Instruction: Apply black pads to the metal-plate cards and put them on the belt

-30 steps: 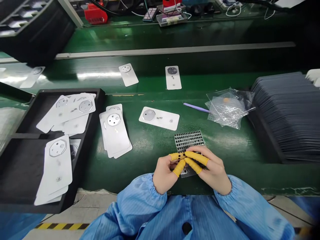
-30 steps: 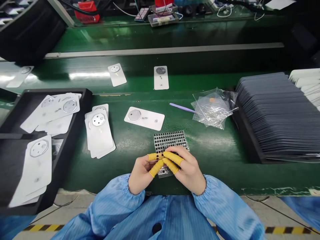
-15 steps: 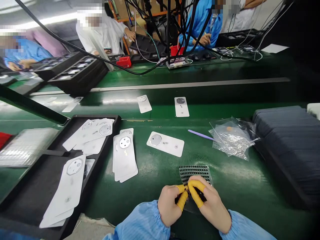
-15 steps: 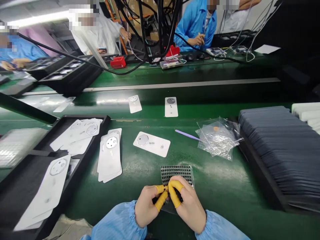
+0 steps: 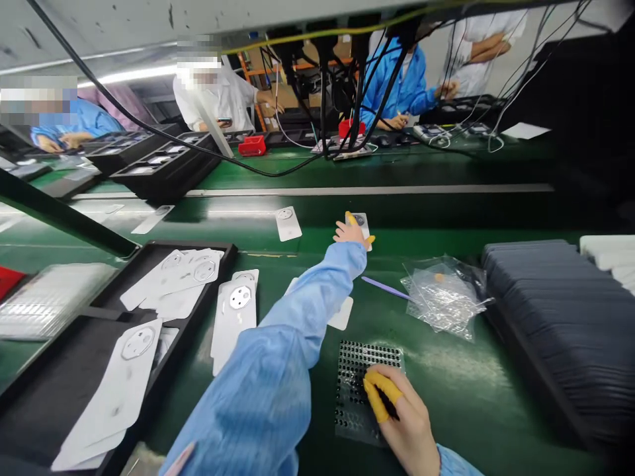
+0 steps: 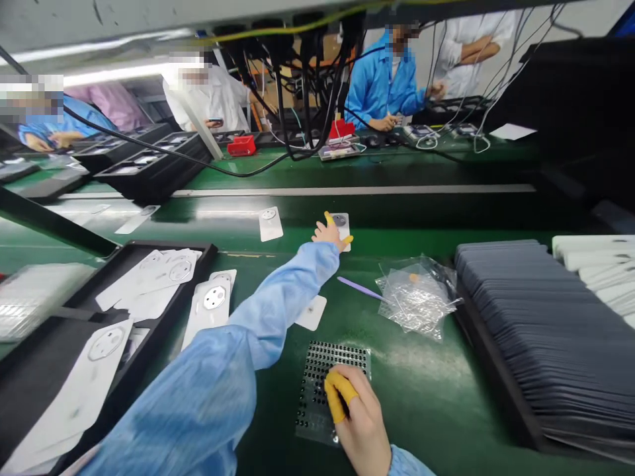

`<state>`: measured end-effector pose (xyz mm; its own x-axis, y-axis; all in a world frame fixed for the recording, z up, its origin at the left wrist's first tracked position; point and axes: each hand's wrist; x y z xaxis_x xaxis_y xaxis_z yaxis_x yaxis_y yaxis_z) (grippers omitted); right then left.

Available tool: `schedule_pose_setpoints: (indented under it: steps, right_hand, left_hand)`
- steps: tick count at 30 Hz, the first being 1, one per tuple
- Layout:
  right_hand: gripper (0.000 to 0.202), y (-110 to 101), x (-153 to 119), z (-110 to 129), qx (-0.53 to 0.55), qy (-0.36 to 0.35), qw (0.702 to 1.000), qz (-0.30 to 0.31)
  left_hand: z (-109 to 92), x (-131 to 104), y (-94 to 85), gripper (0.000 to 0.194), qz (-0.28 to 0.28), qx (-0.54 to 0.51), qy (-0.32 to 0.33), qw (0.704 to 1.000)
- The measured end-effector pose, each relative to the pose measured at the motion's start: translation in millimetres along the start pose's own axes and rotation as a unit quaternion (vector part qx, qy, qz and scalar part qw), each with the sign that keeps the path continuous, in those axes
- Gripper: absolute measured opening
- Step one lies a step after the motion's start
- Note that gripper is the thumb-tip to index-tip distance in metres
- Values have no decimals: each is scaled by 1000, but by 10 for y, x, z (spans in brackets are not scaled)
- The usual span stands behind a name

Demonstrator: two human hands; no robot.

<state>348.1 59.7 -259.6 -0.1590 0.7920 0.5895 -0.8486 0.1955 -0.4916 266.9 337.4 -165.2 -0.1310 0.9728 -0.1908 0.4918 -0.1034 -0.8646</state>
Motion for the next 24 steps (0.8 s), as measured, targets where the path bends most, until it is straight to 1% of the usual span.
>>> schedule_pose_setpoints:
  steps: [2,4,6,8,10,11,12,13,14,15,16,18,19,20,21,22,23,24]
  right_hand:
    - [24,4,13,7,-2,-5,1000,-16]
    - [25,-5,29,26,6,-2,1000,-24]
    - [27,-33,49,46,18,4,999,-28]
    - [27,-74,68,54,28,5,999,-41]
    - [28,-119,83,43,29,7,997,-65]
    - [29,-141,93,35,26,10,996,-80]
    - [29,-163,107,28,23,15,995,-93]
    - [30,-184,127,26,19,21,994,-103]
    - [30,-204,155,31,14,28,993,-112]
    - [30,-225,192,46,8,35,992,-122]
    - [31,-244,238,72,-1,38,990,-133]
    - [33,-277,347,146,-29,27,987,-158]
    - [35,-288,405,189,-46,9,985,-167]
    - [36,-295,459,233,-60,-10,984,-167]
    - [36,-297,505,275,-67,-27,985,-159]
    - [36,-294,538,313,-69,-38,986,-145]
    - [34,-287,556,347,-66,-43,988,-131]
    - [33,-278,559,375,-60,-43,990,-118]
  left_hand:
    - [-56,134,86,58,-8,-13,-37,999]
    - [-12,235,79,44,-9,-30,-63,997]
    - [43,341,-2,38,3,-58,-77,995]
    - [79,428,-130,36,27,-98,-80,992]
    - [129,425,-264,34,56,-150,-69,985]
    - [179,364,-319,34,70,-181,-58,979]
    - [251,253,-359,33,85,-213,-45,972]
    - [348,90,-379,31,101,-246,-30,964]
    - [468,-124,-378,31,116,-280,-14,953]
    - [603,-382,-359,30,134,-312,-1,941]
    - [743,-674,-325,35,149,-344,12,927]
    - [999,-1293,-236,53,190,-395,25,899]
    - [1099,-1588,-190,54,214,-415,26,884]
    - [1174,-1855,-145,51,233,-449,38,862]
    - [1225,-2082,-103,48,231,-484,56,842]
    - [1256,-2266,-64,44,223,-508,70,829]
    - [1272,-2408,-28,42,209,-524,83,822]
    - [1277,-2512,4,41,194,-527,91,822]
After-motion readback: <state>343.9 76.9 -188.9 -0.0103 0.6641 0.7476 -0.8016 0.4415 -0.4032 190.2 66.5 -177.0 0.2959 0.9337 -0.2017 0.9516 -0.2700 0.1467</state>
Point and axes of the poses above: each hand's wrist, its own x-axis towards the middle knuckle, its own y-axis out of the palm, z = x × y, and after that the axes turned 1 degree about -y, right-handed
